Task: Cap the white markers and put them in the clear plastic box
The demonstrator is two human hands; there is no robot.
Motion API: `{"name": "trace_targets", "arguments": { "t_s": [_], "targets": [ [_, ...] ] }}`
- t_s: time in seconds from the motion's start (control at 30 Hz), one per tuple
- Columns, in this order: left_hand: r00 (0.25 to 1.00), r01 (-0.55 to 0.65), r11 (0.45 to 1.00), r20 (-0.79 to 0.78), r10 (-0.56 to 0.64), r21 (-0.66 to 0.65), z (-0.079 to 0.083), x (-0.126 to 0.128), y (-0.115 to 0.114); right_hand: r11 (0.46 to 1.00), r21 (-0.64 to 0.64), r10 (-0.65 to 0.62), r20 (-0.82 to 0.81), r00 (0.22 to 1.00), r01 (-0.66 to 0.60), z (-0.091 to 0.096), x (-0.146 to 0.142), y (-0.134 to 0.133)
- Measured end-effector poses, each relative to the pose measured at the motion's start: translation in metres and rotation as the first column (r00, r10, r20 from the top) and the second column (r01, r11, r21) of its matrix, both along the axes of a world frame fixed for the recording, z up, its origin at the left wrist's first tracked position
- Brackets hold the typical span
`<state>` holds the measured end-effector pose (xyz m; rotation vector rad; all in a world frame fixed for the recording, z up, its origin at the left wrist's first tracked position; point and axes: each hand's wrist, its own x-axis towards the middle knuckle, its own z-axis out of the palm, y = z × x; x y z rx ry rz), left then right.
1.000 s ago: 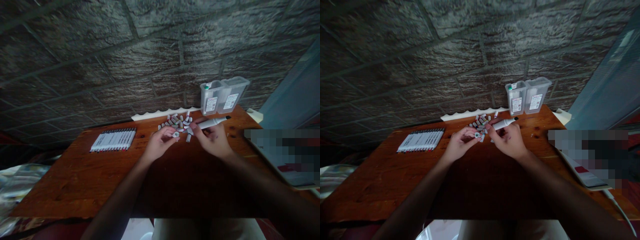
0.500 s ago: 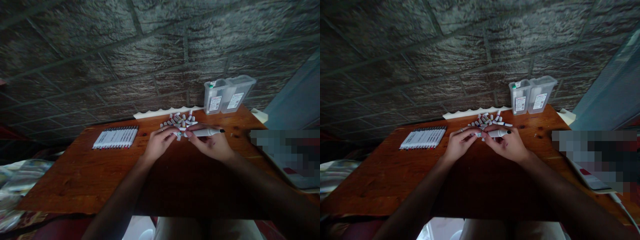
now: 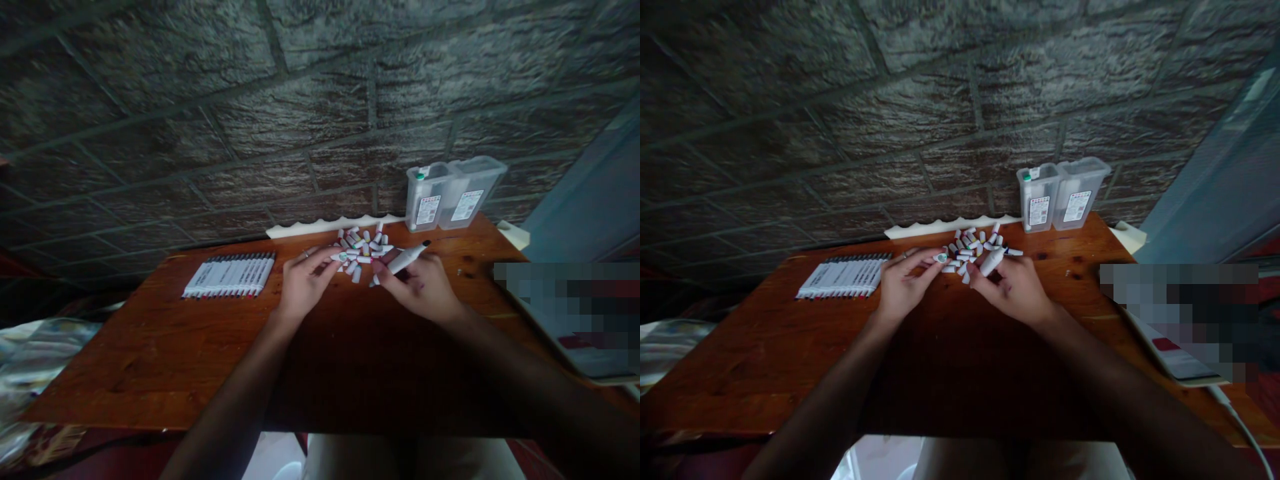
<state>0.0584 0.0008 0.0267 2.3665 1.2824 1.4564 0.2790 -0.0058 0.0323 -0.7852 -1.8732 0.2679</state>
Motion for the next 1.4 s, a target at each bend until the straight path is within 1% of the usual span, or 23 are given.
{"name": "trace_targets", "arguments": {
  "t_s": [0.1, 0.2, 0.33, 0.47, 0.53, 0.6, 0.67, 0.77, 0.83, 0.93, 1.0, 1.07, 1.17, 1.23, 1.3, 1.4],
  "targets": [
    [0.999, 0.04, 0.999, -0.026, -0.04, 0.003, 0.0, 0.0, 0.0, 0.999, -0.042, -0.009, -0.089, 0.996, 0.005, 0.004, -0.001, -0.002],
    [0.993, 0.1, 0.995, -0.059, -0.1, 0.003, -0.001, 0.003, -0.001, 0.999, -0.047, 0.016, -0.127, 0.992, -0.023, 0.004, -0.002, -0.001],
    [0.989, 0.11, 0.994, -0.108, -0.106, 0.029, -0.001, 0.005, -0.002, 0.995, -0.062, 0.065, -0.119, 0.991, -0.073, -0.001, -0.002, 0.001],
    [0.985, 0.113, 0.993, -0.138, -0.107, 0.037, 0.0, 0.006, -0.002, 0.985, -0.124, 0.108, -0.123, 0.987, -0.123, -0.006, -0.004, 0.003],
    [0.984, 0.119, 0.992, -0.137, -0.111, 0.046, 0.0, 0.006, -0.003, 0.977, -0.147, 0.135, -0.123, 0.983, -0.152, -0.007, -0.005, 0.003],
    [0.985, 0.124, 0.991, -0.132, -0.115, 0.059, 0.0, 0.006, -0.003, 0.972, -0.176, 0.134, -0.118, 0.984, -0.153, -0.005, -0.005, 0.002],
    [0.991, 0.097, 0.992, -0.097, -0.089, 0.076, 0.0, 0.005, -0.004, 0.968, -0.224, 0.095, -0.094, 0.991, -0.114, -0.001, -0.005, 0.0],
    [1.0, 0.012, 0.995, -0.019, -0.01, 0.096, 0.002, 0.002, -0.004, 0.962, -0.265, 0.058, -0.065, 0.996, -0.074, 0.001, -0.004, -0.002],
    [1.0, -0.007, 0.996, 0.001, 0.007, 0.091, 0.003, 0.002, -0.004, 0.953, -0.286, 0.073, -0.085, 0.994, -0.094, 0.001, -0.004, -0.002],
    [0.999, 0.037, 0.998, -0.003, -0.036, 0.05, 0.001, 0.003, -0.004, 0.942, -0.314, 0.073, -0.141, 0.987, -0.114, -0.002, -0.004, 0.001],
    [0.999, 0.053, 0.998, -0.001, -0.053, 0.018, -0.001, 0.004, -0.003, 0.942, -0.311, 0.074, -0.167, 0.983, -0.124, -0.004, -0.004, 0.004],
    [1.0, 0.03, 0.999, 0.007, -0.03, 0.015, -0.003, 0.005, -0.001, 0.938, -0.312, 0.108, -0.152, 0.983, -0.151, -0.006, -0.004, 0.007],
    [0.999, -0.042, 0.998, 0.03, 0.041, 0.041, -0.003, 0.003, 0.001, 0.924, -0.322, 0.183, -0.098, 0.978, -0.205, -0.009, -0.005, 0.009],
    [0.997, -0.074, 0.997, 0.032, 0.073, 0.036, -0.002, 0.001, 0.002, 0.917, -0.329, 0.209, -0.089, 0.974, -0.227, -0.01, -0.006, 0.009],
    [0.997, -0.084, 0.996, 0.003, 0.083, 0.025, 0.0, 0.0, 0.002, 0.907, -0.344, 0.22, -0.111, 0.969, -0.245, -0.011, -0.007, 0.009],
    [0.996, -0.076, 0.997, -0.043, 0.077, 0.02, 0.0, 0.0, 0.002, 0.879, -0.379, 0.223, -0.207, 0.952, -0.289, -0.009, -0.008, 0.009]
  ]
}}
